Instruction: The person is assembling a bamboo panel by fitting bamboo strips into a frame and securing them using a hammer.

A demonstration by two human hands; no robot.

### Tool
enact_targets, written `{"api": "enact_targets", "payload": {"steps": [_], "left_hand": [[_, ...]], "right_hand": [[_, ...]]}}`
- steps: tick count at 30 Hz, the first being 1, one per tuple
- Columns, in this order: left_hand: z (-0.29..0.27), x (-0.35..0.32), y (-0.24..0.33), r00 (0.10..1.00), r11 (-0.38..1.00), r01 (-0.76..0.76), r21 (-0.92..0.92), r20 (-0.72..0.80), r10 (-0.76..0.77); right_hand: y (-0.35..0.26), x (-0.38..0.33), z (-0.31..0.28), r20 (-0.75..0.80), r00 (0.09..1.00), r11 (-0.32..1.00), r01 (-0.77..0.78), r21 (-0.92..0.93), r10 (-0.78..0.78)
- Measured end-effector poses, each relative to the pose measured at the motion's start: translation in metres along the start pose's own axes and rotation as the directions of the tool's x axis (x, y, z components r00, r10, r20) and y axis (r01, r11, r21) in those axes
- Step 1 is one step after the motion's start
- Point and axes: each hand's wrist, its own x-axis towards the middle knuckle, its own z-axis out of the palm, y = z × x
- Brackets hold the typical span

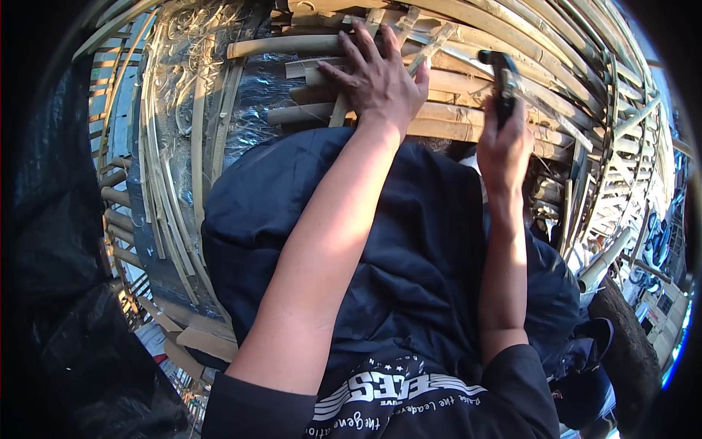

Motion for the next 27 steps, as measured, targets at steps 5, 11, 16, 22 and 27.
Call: {"api": "enact_targets", "payload": {"steps": [5, 11, 16, 22, 27], "left_hand": [[-0.008, 0.000, 0.007, 1.000, 0.998, 0.006, -0.066, -0.002, -0.006], [-0.007, 0.006, 0.011, 0.999, 0.997, -0.009, -0.077, -0.041, 0.006], [-0.006, -0.002, 0.005, 1.000, 0.999, -0.012, -0.046, -0.015, 0.011], [-0.004, 0.001, 0.006, 0.999, 0.997, -0.010, -0.077, -0.039, 0.007], [-0.008, 0.003, 0.007, 1.000, 0.998, 0.007, -0.060, 0.004, -0.006]], "right_hand": [[0.004, -0.004, 0.001, -0.434, 0.885, 0.985, 0.158, -0.063, -0.170], [0.016, 0.000, -0.003, -0.550, 0.820, 0.946, 0.286, 0.154, -0.159], [0.000, 0.000, -0.010, -0.348, 0.911, 0.974, 0.190, -0.122, -0.222], [0.000, -0.002, 0.007, 0.065, 0.996, 0.998, -0.058, -0.032, 0.060], [-0.017, -0.003, -0.032, -0.489, 0.866, 0.661, 0.307, 0.685, 0.104]]}}
